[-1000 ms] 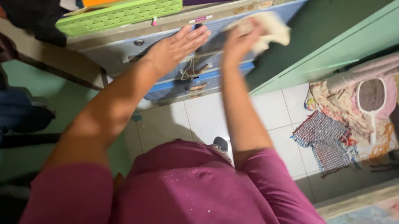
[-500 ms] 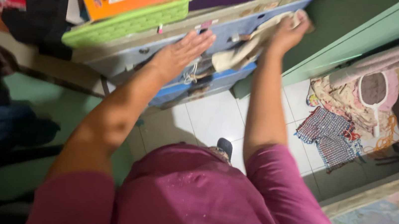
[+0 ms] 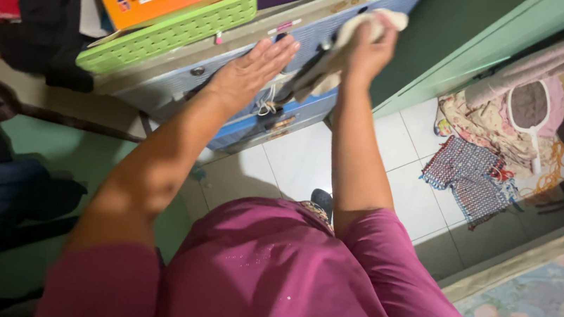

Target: The person opens a drawer and folds various socks and underwear, placing them neatly into the drawer. They handle each item individually, folding and stacking them before closing the drawer.

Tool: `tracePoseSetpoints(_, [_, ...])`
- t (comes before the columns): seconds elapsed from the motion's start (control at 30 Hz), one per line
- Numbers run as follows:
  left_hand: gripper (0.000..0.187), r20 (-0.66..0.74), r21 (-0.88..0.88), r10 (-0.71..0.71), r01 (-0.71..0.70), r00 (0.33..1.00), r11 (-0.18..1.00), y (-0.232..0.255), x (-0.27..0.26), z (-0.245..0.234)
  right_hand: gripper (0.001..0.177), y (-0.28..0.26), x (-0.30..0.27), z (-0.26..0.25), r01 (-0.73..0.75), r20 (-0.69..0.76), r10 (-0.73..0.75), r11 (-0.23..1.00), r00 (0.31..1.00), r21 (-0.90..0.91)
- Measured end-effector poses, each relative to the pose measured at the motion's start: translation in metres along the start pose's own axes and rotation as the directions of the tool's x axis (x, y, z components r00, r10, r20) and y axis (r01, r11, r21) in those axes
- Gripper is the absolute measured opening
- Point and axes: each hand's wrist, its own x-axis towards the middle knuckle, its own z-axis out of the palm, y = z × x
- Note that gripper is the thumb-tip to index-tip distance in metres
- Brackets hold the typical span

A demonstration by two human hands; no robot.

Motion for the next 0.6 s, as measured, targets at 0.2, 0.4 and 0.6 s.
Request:
tracePoseSetpoints(0.2, [0.066,-0.041,-0.068,-0.065,0.062,0.997,0.996,0.004,-0.002,0.000,0.041,-0.002,-0.029,0.032,0.035,-0.064,-0.036,0.999,0.997,-0.011])
tracePoseSetpoints(0.4, [0.055,-0.081,-0.210,-0.045,0.027,0.996,0.977,0.002,-0.007,-0.004,0.034,0.026,-0.147,0.020,0.199,0.324,-0.093,0.929,0.942,-0.312])
tracePoseSetpoints(0.6, [0.050,-0.082,-0.207,-0.097,0.078,0.992,0.975,0.002,-0.006,-0.006,0.025,0.063,-0.144,0.008,-0.133,0.152,0.179,0.953,0.972,-0.273])
